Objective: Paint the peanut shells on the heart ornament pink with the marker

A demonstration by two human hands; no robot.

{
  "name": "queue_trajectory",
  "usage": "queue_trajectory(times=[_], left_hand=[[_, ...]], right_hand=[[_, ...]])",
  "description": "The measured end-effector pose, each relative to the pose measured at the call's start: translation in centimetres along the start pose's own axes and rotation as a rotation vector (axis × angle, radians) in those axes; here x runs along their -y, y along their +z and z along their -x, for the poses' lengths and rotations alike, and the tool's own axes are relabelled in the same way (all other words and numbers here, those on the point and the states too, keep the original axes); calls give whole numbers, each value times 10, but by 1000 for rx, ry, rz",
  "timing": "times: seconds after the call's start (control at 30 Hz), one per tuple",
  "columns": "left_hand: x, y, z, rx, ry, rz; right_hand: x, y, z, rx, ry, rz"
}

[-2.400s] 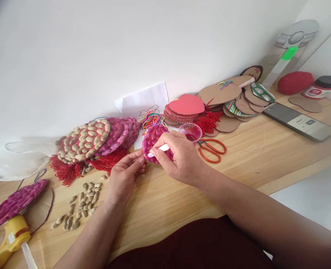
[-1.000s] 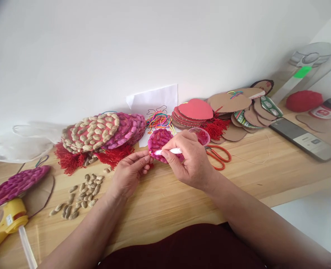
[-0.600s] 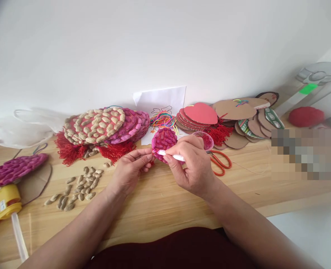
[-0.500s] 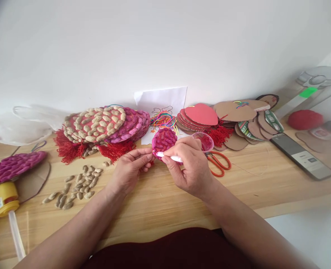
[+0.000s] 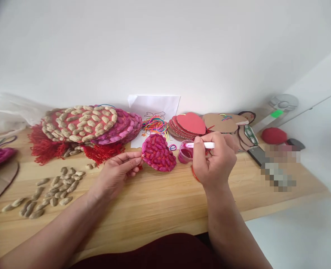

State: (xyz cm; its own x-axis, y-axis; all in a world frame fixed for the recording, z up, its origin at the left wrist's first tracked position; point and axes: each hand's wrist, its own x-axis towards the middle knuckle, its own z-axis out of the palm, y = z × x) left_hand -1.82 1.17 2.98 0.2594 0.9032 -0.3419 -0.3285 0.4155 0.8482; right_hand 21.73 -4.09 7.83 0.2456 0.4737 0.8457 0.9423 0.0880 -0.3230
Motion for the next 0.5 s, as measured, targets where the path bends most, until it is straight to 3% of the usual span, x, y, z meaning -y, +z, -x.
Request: queue_trajectory(times=[0.27,0.5], left_hand=[[-1,-1,1,11,-5,-7],[-2,1,2,8,-7,-12]], right_hand=[[-6,8,1,308,126,194],[-11,12,3,320,78,218]])
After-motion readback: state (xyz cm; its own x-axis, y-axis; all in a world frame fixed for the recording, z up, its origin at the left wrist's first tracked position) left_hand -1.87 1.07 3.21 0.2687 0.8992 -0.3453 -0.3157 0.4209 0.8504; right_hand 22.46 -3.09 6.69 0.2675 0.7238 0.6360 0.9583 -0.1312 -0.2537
